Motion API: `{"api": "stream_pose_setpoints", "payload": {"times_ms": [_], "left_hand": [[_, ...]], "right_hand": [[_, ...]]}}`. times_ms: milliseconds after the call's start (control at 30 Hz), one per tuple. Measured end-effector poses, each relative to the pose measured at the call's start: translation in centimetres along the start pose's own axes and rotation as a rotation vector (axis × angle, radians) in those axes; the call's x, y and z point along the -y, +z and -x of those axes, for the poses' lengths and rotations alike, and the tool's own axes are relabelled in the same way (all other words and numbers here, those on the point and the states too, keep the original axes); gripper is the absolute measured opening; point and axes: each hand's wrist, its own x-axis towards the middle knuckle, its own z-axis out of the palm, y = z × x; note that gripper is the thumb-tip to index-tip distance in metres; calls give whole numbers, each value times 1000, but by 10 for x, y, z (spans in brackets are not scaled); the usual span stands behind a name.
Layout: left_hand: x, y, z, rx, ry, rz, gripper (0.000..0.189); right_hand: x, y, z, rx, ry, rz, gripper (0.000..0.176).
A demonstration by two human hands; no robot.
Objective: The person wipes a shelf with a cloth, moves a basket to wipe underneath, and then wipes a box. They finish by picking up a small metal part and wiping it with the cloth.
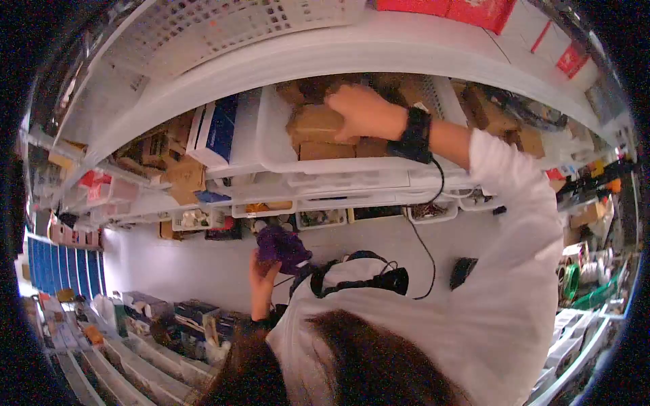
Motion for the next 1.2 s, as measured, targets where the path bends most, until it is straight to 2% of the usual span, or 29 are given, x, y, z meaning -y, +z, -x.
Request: {"api": "stream_pose_setpoints", "payload": {"times_ms": [133,200,333,533,633,733,833,867,933,1067,1200], "left_hand": [[9,-4,-2,1,31,46,52],[8,-1,-3,-9,-3,22,52],[-23,13,-8,3,-46,87,52],[-35,18,-15,35,-49,99,52],[-61,32,-26,106,14,282,53],[-80,41,-41,188,35,304,56],[-93,42,-61,112,33,411,56],[-116,45,-64,178,39,504,54],[-131,46,-67,160,37,515,53],[-131,55,-65,231,74,491,52],[-103,55,-62,233,35,453,53]], "right_hand": [[-3,-8,21,-56,29,-91,61],[-10,-1,24,-123,-21,-113,61],[-9,1,30,-210,-63,-163,60],[0,-31,39,-146,-39,-419,59],[-4,-30,39,-140,-29,-472,62],[-13,-28,37,-135,-60,-456,63],[-16,-28,34,-140,-90,-483,62],[-16,-28,33,-135,-75,-453,62],[-16,-28,32,-127,-42,-390,62],[-4,-18,23,-132,-34,-320,63],[-7,6,13,-122,-26,-208,62]]}}
